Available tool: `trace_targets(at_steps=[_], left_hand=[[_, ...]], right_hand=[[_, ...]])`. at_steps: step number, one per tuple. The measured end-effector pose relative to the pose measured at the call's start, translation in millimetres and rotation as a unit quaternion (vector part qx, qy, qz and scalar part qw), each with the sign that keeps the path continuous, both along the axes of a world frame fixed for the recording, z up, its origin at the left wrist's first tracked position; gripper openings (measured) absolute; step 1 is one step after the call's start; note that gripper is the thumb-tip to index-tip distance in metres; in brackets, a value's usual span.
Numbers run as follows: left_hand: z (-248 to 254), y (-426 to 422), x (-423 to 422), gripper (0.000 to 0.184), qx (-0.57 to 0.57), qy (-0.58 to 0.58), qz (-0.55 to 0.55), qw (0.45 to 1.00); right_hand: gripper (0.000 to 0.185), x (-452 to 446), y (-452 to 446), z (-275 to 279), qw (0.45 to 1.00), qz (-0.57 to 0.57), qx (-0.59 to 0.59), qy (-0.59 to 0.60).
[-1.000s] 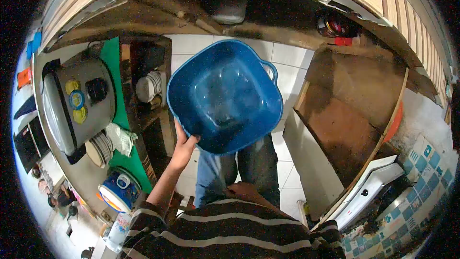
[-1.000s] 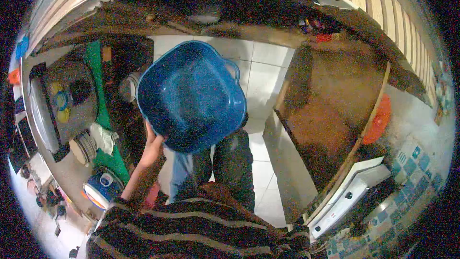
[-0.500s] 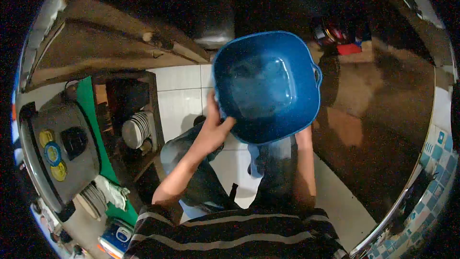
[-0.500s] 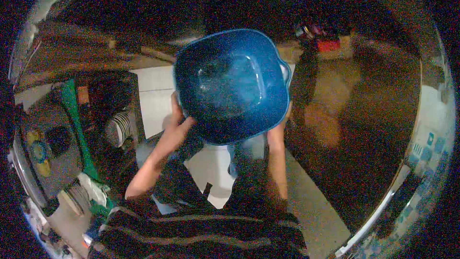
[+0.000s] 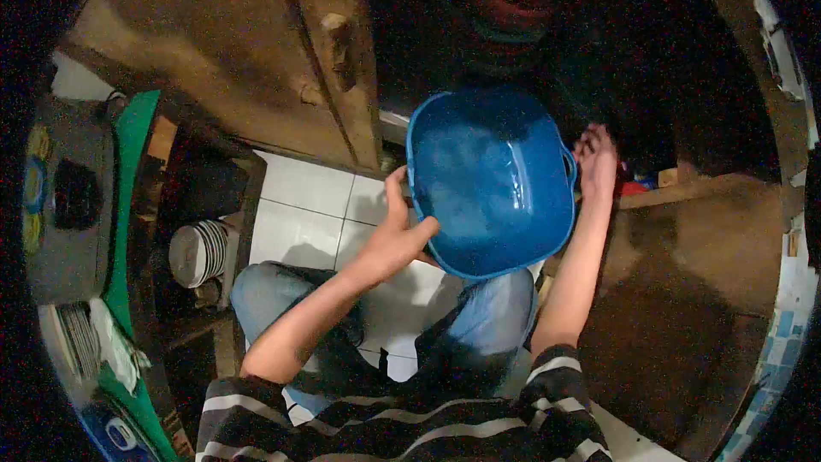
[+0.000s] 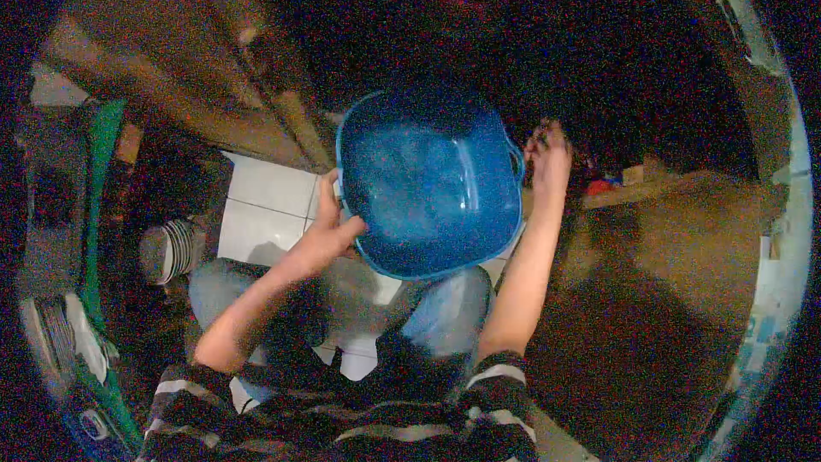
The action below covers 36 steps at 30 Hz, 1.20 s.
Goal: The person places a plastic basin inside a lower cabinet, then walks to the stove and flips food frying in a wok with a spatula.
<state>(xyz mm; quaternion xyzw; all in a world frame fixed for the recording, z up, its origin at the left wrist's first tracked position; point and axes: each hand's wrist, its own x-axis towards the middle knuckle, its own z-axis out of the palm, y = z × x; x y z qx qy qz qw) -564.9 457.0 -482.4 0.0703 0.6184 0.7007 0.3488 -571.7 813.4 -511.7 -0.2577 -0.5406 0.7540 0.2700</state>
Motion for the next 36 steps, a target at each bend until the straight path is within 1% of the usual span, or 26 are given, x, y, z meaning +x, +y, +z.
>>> trace_targets(at_steps=[1, 3, 5, 6, 7, 8, 9, 10, 11, 14, 15, 18, 20, 21, 22, 25, 28, 31, 36], left_hand=[[-12.8, -7.2, -4.4, 0.075, 0.017, 0.018, 0.005, 1.0], [-22.4, -7.4, -1.7, 0.075, 0.041, 0.066, 0.008, 0.997], [-28.3, -11.3, 3.2, 0.077, 0.019, 0.043, 0.002, 0.999], [-32.8, -15.6, 1.8, 0.077, 0.026, 0.02, -0.004, 0.999], [-29.2, -19.8, -1.4, 0.078, 0.036, 0.003, -0.013, 0.999], [-22.8, -14.5, -4.9, 0.079, 0.019, -0.021, -0.005, 1.0], [-32.3, -12.1, -10.5, 0.078, 0.029, 0.002, 0.005, 1.0], [-41.5, -14.1, -13.1, 0.078, 0.045, 0.022, 0.017, 0.999], [-45.6, -16.8, -13.4, 0.078, 0.064, 0.042, 0.031, 0.997], [-6.2, -30.6, 4.2, 0.08, 0.05, 0.032, 0.038, 0.998], [-11.7, -14.0, 10.3, 0.08, 0.021, 0.034, 0.029, 0.999], [-58.7, -22.7, -10.9, 0.08, -0.043, 0.156, 0.038, 0.986], [-51.9, -17.5, -10.4, 0.079, -0.054, 0.234, 0.046, 0.97], [-44.8, -13.3, -8.4, 0.079, -0.06, 0.271, 0.054, 0.959], [-33.3, -7.5, 1.6, 0.079, -0.047, 0.215, 0.056, 0.974], [-33.0, -11.5, -1.6, 0.079, -0.023, 0.147, 0.068, 0.987], [-34.4, -14.1, -3.8, 0.079, -0.05, 0.136, 0.073, 0.987], [-22.0, -15.0, -1.0, 0.079, 0.02, 0.096, 0.09, 0.991], [-22.7, -11.8, 0.6, 0.079, 0.006, 0.107, 0.103, 0.989]], right_hand=[[0.024, -19.1, 1.9, -3.2, 0.999, 0.011, -0.015, 0.042], [0.024, -37.5, 9.3, 5.9, 0.996, 0.051, 0.016, 0.07], [0.024, -60.8, 18.5, -0.4, 0.992, 0.119, 0.022, 0.028], [0.024, -69.8, 21.7, 7.4, 0.988, 0.151, 0.031, 0.013], [0.025, -73.3, 19.5, 25.6, 0.987, 0.152, 0.057, 0.011], [0.026, -87.2, 25.2, 34.2, 0.984, 0.16, 0.072, -0.004], [0.028, -94.9, 26.8, 29.3, 0.982, 0.166, 0.086, -0.022], [0.032, -131.3, 74.7, 9.7, 0.972, 0.214, 0.085, -0.05], [0.033, -149.8, 87.9, 11.2, 0.973, 0.205, 0.102, -0.037], [0.034, -163.7, 70.3, 43.0, 0.965, 0.163, 0.201, -0.046], [0.035, -162.2, 73.0, 35.0, 0.958, 0.131, 0.251, -0.048], [0.036, -193.5, 43.6, 55.6, 0.909, 0.011, 0.413, -0.055], [0.037, -206.2, 37.4, 68.0, 0.88, -0.05, 0.469, -0.051], [0.037, -207.2, 36.0, 72.3, 0.873, -0.063, 0.481, -0.048], [0.037, -206.1, 38.2, 70.9, 0.867, -0.076, 0.491, -0.046], [0.039, -207.6, 31.9, 82.8, 0.855, -0.084, 0.511, -0.034], [0.04, -207.9, 27.6, 91.1, 0.844, -0.08, 0.53, -0.019], [0.042, -193.8, 27.8, 104.3, 0.846, -0.066, 0.529, -0.006], [0.044, -141.8, 49.4, 142.7, 0.865, -0.007, 0.501, 0.009]])
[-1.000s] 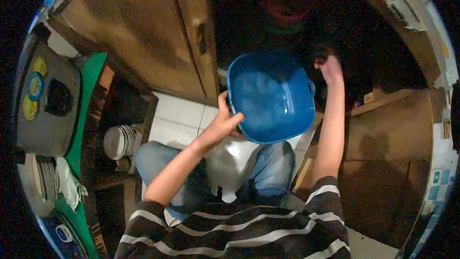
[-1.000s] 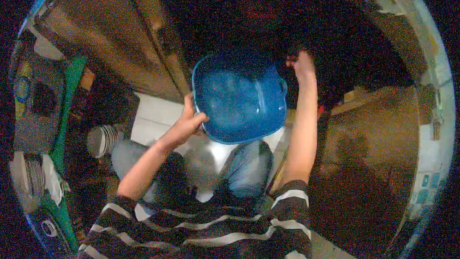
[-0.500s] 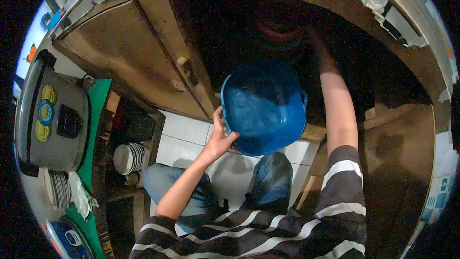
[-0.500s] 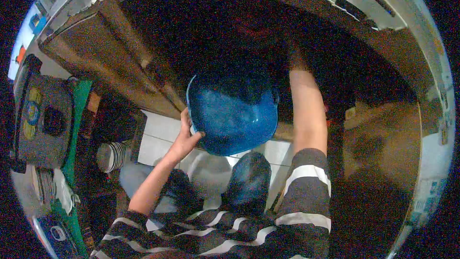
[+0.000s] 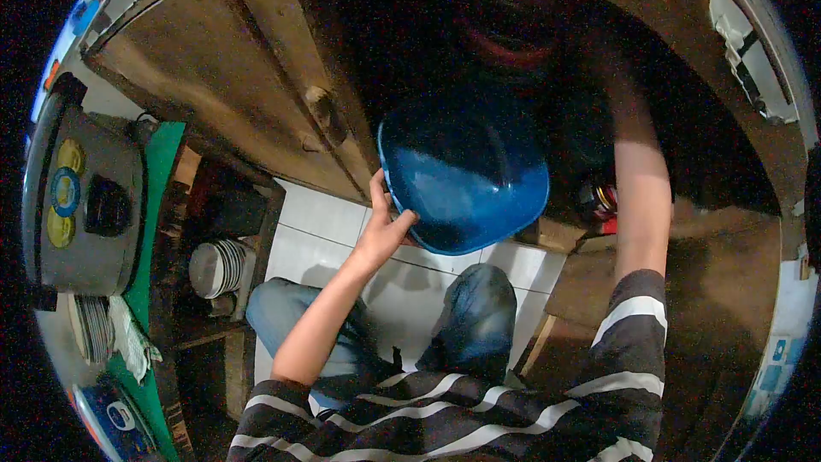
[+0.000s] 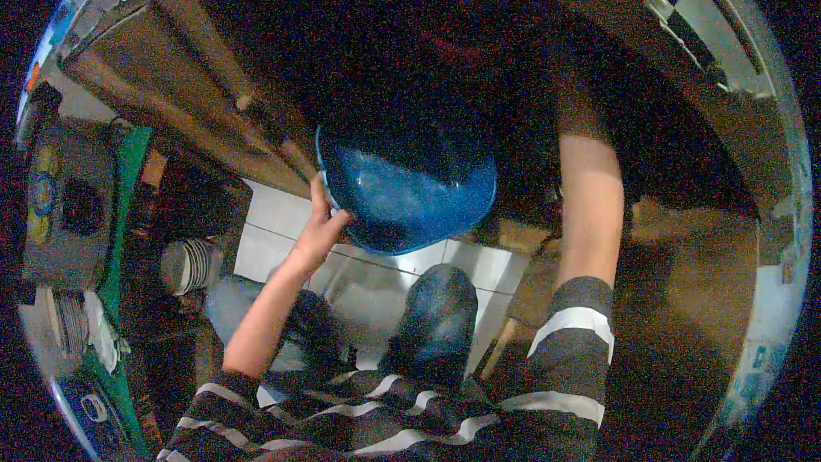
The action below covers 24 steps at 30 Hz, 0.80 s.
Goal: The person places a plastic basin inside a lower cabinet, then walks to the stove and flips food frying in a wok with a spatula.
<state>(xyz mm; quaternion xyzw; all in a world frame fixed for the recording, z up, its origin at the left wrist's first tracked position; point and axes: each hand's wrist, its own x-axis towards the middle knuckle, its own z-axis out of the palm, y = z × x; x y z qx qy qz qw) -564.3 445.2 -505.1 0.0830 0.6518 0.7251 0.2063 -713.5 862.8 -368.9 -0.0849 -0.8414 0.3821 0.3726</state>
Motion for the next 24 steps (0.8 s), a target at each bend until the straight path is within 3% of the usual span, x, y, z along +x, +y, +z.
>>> trace_targets(at_steps=[7, 9, 10, 11, 12, 17, 24], left_hand=[[10.2, -5.6, -1.9, 0.078, 0.015, -0.024, -0.016, 0.999], [3.8, -9.9, -3.2, 0.076, 0.001, 0.004, -0.033, 0.999], [2.8, -8.5, -2.8, 0.076, 0.003, 0.01, -0.032, 0.999], [0.8, -7.2, -3.3, 0.075, 0.008, 0.004, -0.034, 0.999], [-1.1, -5.8, -3.7, 0.075, 0.013, -0.001, -0.035, 0.999], [5.6, -5.7, 4.1, 0.074, 0.036, -0.116, -0.072, 0.99], [2.7, -13.5, 6.9, 0.076, 0.034, -0.132, -0.065, 0.988]], right_hand=[[0.048, 85.4, 19.3, -17.4, 0.993, 0.002, -0.048, -0.109], [0.049, 95.4, 22.5, -28.2, 0.982, 0.022, -0.142, -0.122], [0.051, 92.2, 25.9, -30.6, 0.945, 0.062, -0.311, -0.076], [0.051, 85.5, 31.9, -27.5, 0.984, 0.03, -0.134, -0.113], [0.051, 74.7, 28.9, -23.0, 0.992, 0.01, -0.048, -0.115], [0.051, 4.0, 3.3, -9.3, 0.999, 0.02, 0.021, -0.047], [0.051, -77.5, -34.3, -12.7, 0.998, -0.009, 0.062, 0.001]])
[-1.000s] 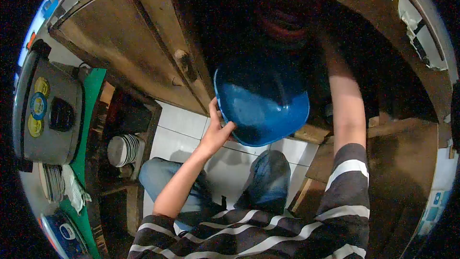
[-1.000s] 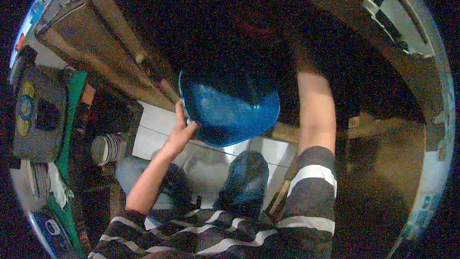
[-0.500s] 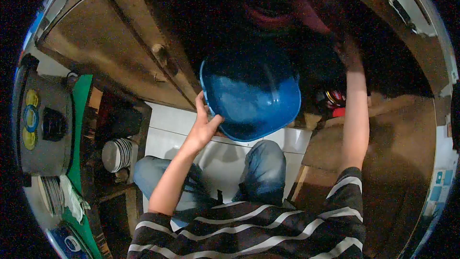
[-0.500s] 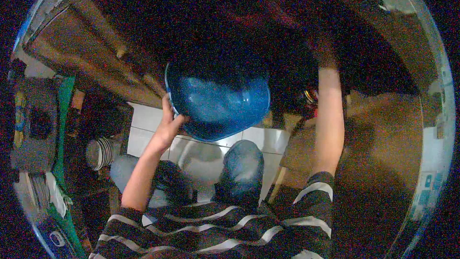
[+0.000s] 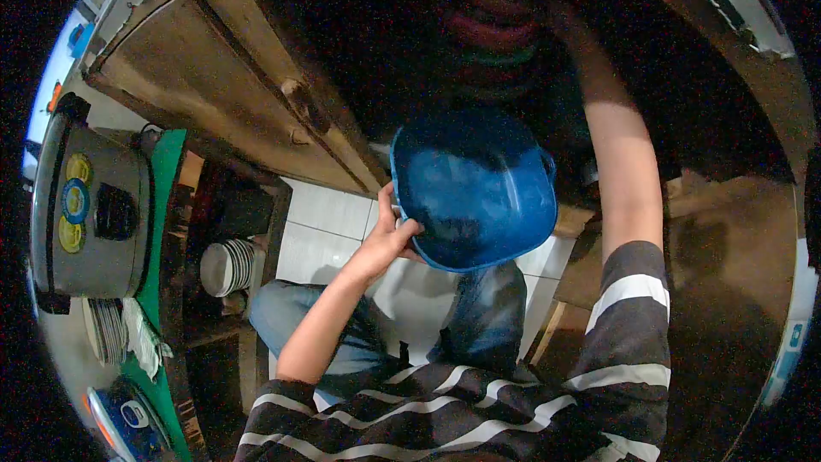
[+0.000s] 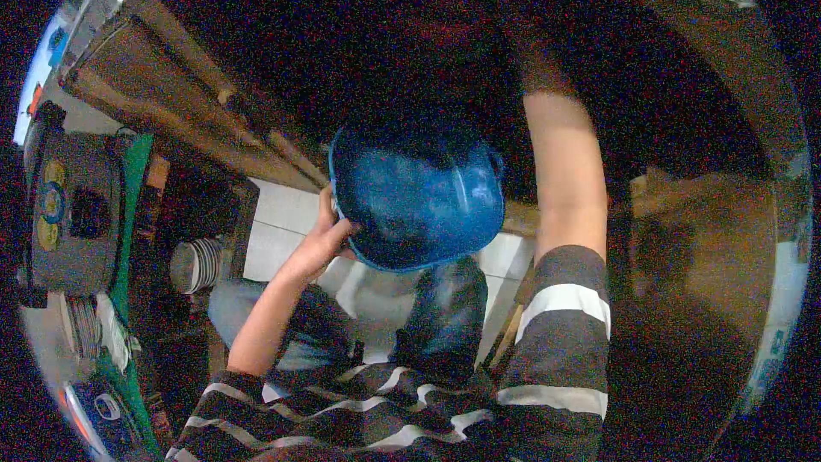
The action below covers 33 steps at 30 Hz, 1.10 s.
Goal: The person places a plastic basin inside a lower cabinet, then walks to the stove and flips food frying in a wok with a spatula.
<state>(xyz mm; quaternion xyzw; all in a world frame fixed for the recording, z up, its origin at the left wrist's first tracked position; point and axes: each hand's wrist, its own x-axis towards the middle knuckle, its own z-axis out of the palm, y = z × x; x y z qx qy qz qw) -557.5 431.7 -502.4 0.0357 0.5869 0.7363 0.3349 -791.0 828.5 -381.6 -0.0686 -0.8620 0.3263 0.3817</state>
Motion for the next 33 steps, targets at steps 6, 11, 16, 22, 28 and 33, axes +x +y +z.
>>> trace_targets(at_steps=[6, 11, 16, 22, 28, 33], left_hand=[[-2.9, -3.4, -8.9, 0.071, -0.02, 0.014, 0.02, 1.0], [6.5, -0.7, -12.8, 0.064, 0.018, 0.038, 0.058, 0.997], [-3.9, -0.6, -18.3, 0.062, 0.029, 0.032, 0.083, 0.996], [4.0, 1.7, -12.7, 0.062, 0.022, 0.043, 0.124, 0.991], [5.9, 7.7, -18.5, 0.067, 0.0, 0.118, 0.137, 0.983], [7.3, 8.9, -37.3, 0.068, -0.019, 0.131, 0.081, 0.988]], right_hand=[[0.052, -5.7, -5.1, -6.2, 1.0, -0.005, 0.024, 0.003], [0.053, 7.8, -4.3, -12.0, 1.0, -0.008, 0.028, -0.007], [0.053, 11.0, -8.3, -16.3, 0.999, -0.011, 0.029, -0.02], [0.054, 38.8, -13.1, -16.2, 0.998, -0.004, 0.04, -0.039], [0.059, 222.9, -59.0, -43.5, 0.907, 0.105, -0.148, -0.381], [0.046, 279.0, -84.7, -107.1, 0.813, 0.227, -0.383, -0.377]])
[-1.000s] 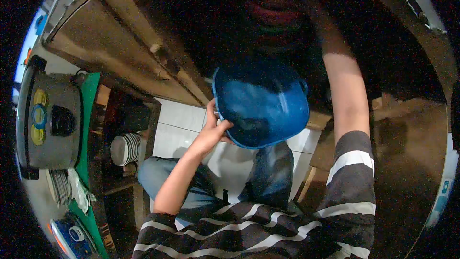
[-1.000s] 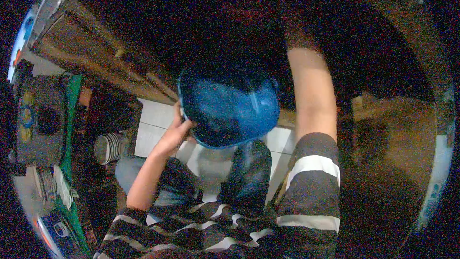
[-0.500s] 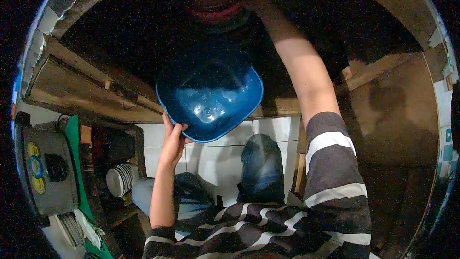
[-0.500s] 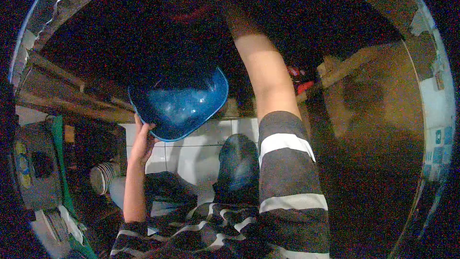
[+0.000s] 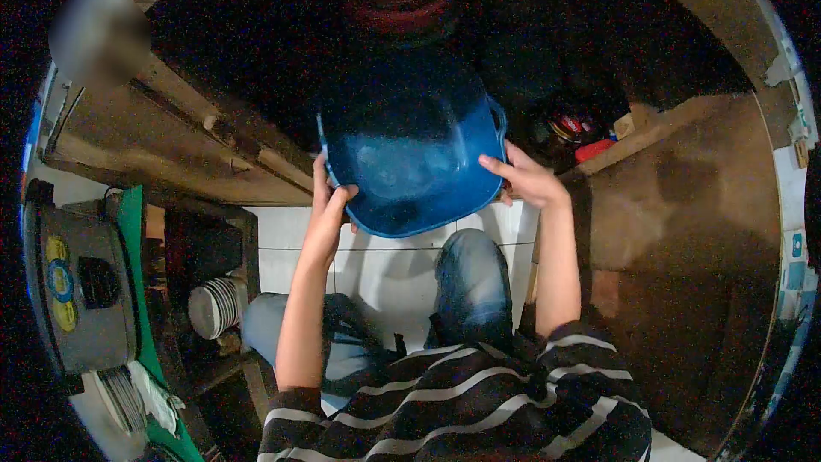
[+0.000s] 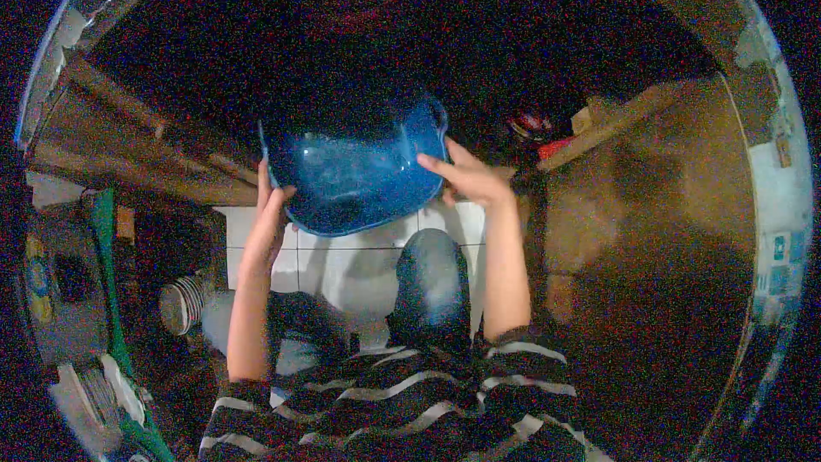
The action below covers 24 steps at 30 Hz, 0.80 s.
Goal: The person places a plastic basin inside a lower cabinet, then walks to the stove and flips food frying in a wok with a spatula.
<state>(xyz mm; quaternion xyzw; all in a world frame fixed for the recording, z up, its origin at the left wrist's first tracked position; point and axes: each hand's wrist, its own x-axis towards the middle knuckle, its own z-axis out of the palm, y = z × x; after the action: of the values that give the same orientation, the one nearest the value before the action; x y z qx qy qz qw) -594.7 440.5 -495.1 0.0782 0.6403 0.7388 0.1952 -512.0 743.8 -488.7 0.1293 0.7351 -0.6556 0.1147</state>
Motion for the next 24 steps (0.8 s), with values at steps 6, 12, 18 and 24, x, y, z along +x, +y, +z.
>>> trace_targets(at_steps=[6, 12, 18, 24], left_hand=[[0.2, -2.6, 1.1, 0.071, -0.045, -0.036, -0.016, 0.998], [-5.1, -28.2, 18.3, 0.065, -0.074, 0.049, 0.0, 0.996], [-15.4, -8.4, 7.7, 0.065, -0.117, 0.073, 0.009, 0.99], [-5.3, -6.3, 9.1, 0.06, -0.123, 0.059, -0.019, 0.99]], right_hand=[[0.036, 10.0, -7.1, -23.9, 0.968, -0.213, -0.13, 0.036], [0.026, -9.6, 40.8, -1.2, 0.927, -0.333, -0.121, 0.121], [0.032, -78.8, 141.3, -72.8, 0.885, -0.327, -0.273, 0.185], [0.033, -108.0, 166.4, -93.5, 0.87, -0.339, -0.315, 0.172]])
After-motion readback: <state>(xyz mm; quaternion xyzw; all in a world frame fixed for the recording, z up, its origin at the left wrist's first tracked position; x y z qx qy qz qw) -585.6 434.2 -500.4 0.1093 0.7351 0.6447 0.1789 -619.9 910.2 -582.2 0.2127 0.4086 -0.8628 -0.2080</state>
